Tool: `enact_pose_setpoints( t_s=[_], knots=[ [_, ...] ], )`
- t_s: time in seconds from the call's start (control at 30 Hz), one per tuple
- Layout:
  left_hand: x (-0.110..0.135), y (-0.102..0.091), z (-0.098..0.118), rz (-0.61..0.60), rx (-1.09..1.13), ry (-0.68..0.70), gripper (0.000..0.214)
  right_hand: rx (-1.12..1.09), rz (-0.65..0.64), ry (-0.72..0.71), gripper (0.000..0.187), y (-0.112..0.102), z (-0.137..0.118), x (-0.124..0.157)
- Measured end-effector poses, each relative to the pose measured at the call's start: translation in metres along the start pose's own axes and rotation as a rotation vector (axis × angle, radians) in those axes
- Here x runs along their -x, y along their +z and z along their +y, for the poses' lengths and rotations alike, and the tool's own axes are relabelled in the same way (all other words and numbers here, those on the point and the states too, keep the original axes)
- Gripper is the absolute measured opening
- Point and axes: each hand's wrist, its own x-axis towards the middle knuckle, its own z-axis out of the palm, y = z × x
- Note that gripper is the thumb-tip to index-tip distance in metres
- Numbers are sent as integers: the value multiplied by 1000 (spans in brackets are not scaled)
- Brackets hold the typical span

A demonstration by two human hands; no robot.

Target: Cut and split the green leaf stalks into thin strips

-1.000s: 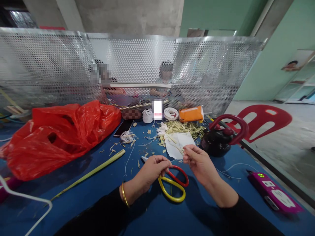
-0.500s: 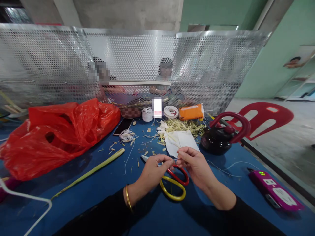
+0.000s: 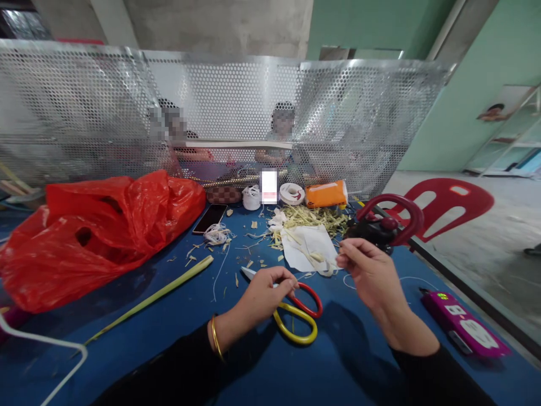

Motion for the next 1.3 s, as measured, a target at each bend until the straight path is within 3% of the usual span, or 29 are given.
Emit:
enact_pose_setpoints(
  t_s=[0.13,0.23,0.3,0.37,0.47,0.6,0.7,0.8,1.0,1.1,1.17,1.3],
  knots=[
    [-2,-14,-1,22,-203,-28,19,214,189,-284,25,-42,-15,-9],
    [1,-38,4,90,-335,19,19,558,325,-374,20,-85,-21,-14],
    [6,-60,8,196,-472,26,20,939,319,-381,20,-111,-22,-16],
    [13,-87,7,293,-664,-29,25,1372,184,-415,22,-129,-20,-19],
    [28,-127,-7,348,-950,-175,36,1735,51,-594,30,-138,-18,-20],
    [47,-167,-40,273,-1127,-324,41,1910,231,-817,29,-130,-31,-15],
    [56,-176,-52,258,-1146,-321,36,1885,298,-909,28,-119,-44,-8],
    [58,-172,-48,264,-1112,-406,24,1669,176,-1051,30,-96,-46,0],
    [58,-153,-12,338,-1200,-366,24,1242,-403,-1127,16,-3,-33,13],
    [50,-136,20,333,-1192,-248,24,1131,-571,-1087,17,47,-32,8],
    [39,-123,44,313,-1175,-99,23,1098,-641,-1086,20,75,-30,1],
    [5,-106,81,232,-1162,172,21,1189,-730,-1138,36,107,-12,-13]
  ],
)
